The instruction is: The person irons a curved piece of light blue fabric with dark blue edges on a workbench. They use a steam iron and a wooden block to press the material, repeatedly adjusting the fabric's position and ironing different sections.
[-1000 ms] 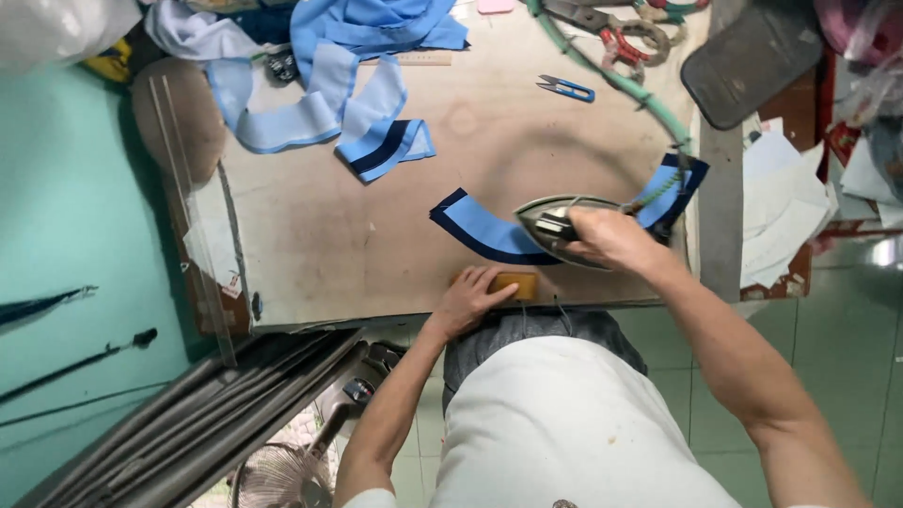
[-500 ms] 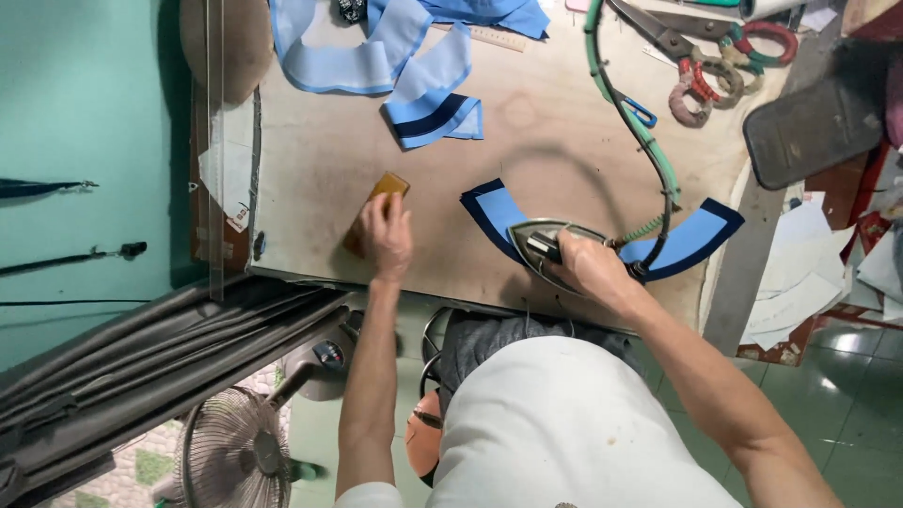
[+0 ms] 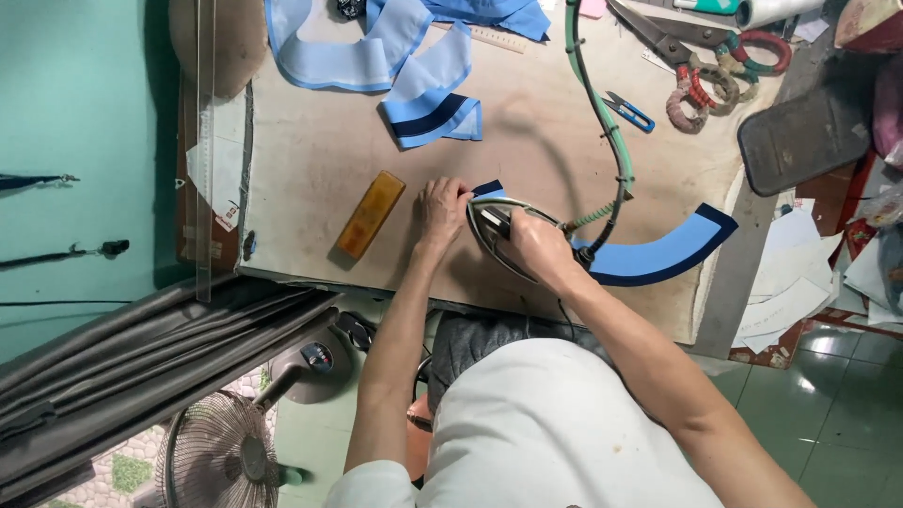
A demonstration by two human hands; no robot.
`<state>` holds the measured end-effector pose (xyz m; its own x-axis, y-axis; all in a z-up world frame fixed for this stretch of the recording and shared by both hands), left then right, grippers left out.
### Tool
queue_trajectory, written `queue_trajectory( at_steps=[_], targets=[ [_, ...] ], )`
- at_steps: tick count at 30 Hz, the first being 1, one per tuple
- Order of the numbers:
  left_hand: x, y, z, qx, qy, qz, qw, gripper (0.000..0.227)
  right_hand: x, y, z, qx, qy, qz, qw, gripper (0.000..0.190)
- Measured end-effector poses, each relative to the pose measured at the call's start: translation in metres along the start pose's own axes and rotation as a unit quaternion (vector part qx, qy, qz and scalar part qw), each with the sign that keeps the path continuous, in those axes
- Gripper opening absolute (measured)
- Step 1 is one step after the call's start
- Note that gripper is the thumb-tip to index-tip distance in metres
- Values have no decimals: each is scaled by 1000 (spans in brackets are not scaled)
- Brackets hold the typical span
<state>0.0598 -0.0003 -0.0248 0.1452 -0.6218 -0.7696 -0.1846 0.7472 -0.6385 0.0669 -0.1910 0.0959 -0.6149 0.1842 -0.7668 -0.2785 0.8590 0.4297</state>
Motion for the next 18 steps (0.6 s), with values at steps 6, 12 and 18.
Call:
queue_trajectory(
  at_steps=[6, 12, 18],
  targets=[
    [-20, -15, 3, 14, -19, -18, 1000, 25, -16, 14, -12, -5, 17, 2, 1000, 32],
    [-15, -9, 11, -13, 1, -46, 999, 30, -18, 18, -12, 3, 25, 15, 1000, 32],
    [-13, -6, 15, -35, 24, -75, 996, 23, -11, 10, -16, 22, 33, 1, 999, 34]
  ],
)
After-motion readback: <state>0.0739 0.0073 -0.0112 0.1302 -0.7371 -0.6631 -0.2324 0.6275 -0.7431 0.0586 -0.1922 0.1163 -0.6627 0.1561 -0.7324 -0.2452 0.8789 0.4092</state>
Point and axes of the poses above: each hand's wrist, its own z-axis towards the middle knuckle, its own x-axis out of the palm, y = z × x, the point moved 3 cm from there along z, towards the middle knuckle, and after that the axes turned 4 degrees about -x, right-handed, at the moved point
